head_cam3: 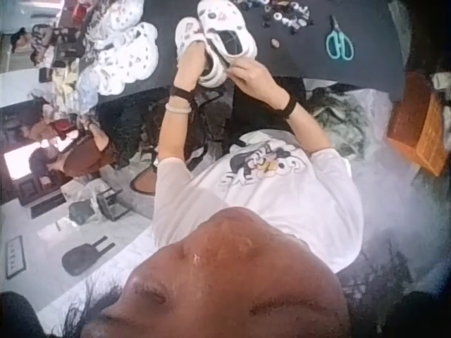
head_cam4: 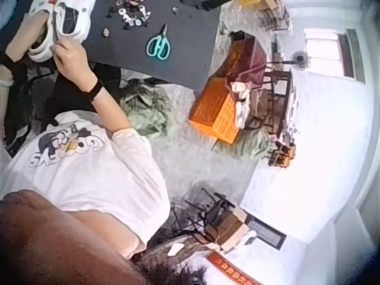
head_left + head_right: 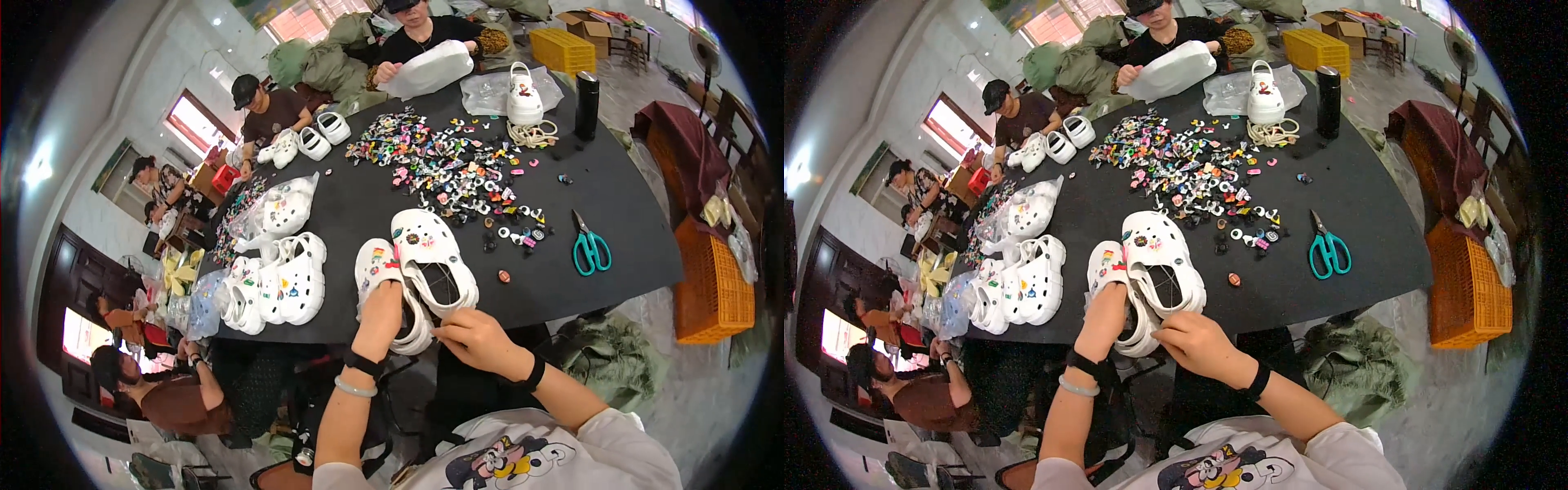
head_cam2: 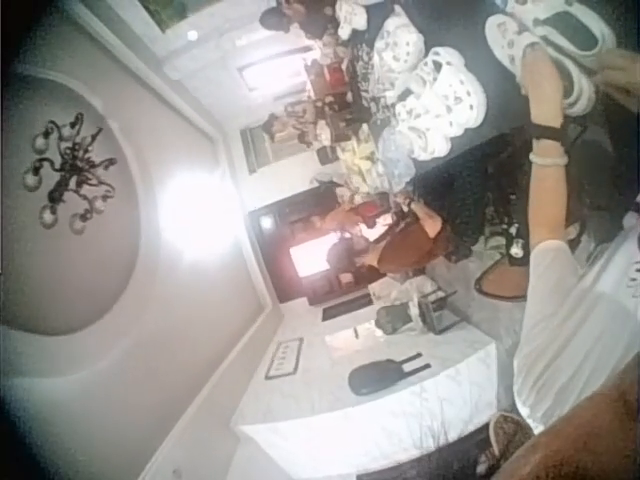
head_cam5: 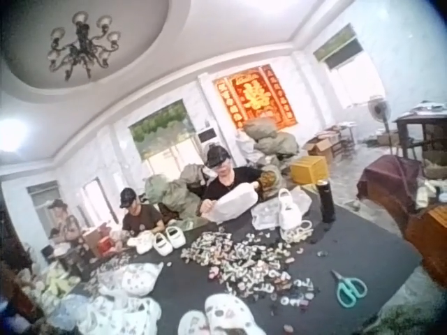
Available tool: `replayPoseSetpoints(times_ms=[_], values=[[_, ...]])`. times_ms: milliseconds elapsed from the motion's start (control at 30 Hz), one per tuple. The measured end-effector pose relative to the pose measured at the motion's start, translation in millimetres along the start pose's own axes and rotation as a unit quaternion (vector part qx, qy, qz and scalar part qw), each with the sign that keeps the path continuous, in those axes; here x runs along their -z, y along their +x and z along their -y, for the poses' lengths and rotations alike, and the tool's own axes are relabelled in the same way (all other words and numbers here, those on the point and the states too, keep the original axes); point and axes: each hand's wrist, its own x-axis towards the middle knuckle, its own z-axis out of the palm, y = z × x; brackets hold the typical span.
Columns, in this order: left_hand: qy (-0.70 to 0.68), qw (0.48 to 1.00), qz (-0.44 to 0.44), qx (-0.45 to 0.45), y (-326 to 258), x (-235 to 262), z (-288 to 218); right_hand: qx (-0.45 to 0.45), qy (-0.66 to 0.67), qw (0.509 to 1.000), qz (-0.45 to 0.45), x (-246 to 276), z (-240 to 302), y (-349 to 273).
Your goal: Decorate white foam clogs by inserting small plastic charms into the ventilation holes.
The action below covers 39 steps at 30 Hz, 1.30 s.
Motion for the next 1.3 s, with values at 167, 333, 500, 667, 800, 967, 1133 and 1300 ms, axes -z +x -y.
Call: replayPoseSetpoints(times_ms=[167, 333, 500, 667, 800, 967, 1133, 1300], values=[[-0.074, 0.993, -0.079, 0.052, -17, -2, -20, 0.0, 0.03, 1.0, 0.006, -1, -1, -7], [-0.142, 0.985, -0.093, 0.006, -36, 12, -22, -0.005, 0.035, 0.999, 0.016, 4, -2, -6], [0.102, 0.988, -0.111, -0.028, -53, 32, -51, -0.013, 0.037, 0.999, 0.012, 1, -3, -7], [0.018, 0.993, -0.098, 0.066, -60, 26, -52, -0.018, 0.023, 1.0, -0.008, -1, -3, -8], [-0.002, 0.99, -0.133, 0.049, -50, 1, -30, 0.002, 0.0, 1.0, -0.004, -3, -2, -4], [-0.041, 0.988, -0.109, 0.104, -32, -1, -34, 0.007, 0.004, 0.999, -0.034, 1, 0, -4], [-0.112, 0.975, -0.19, 0.041, -64, 6, -61, -0.045, 0.027, 0.999, -0.009, 3, -5, -17], [-0.227, 0.951, -0.202, 0.05, -68, 11, -104, -0.034, 0.081, 0.996, -0.031, 0, 5, -9]])
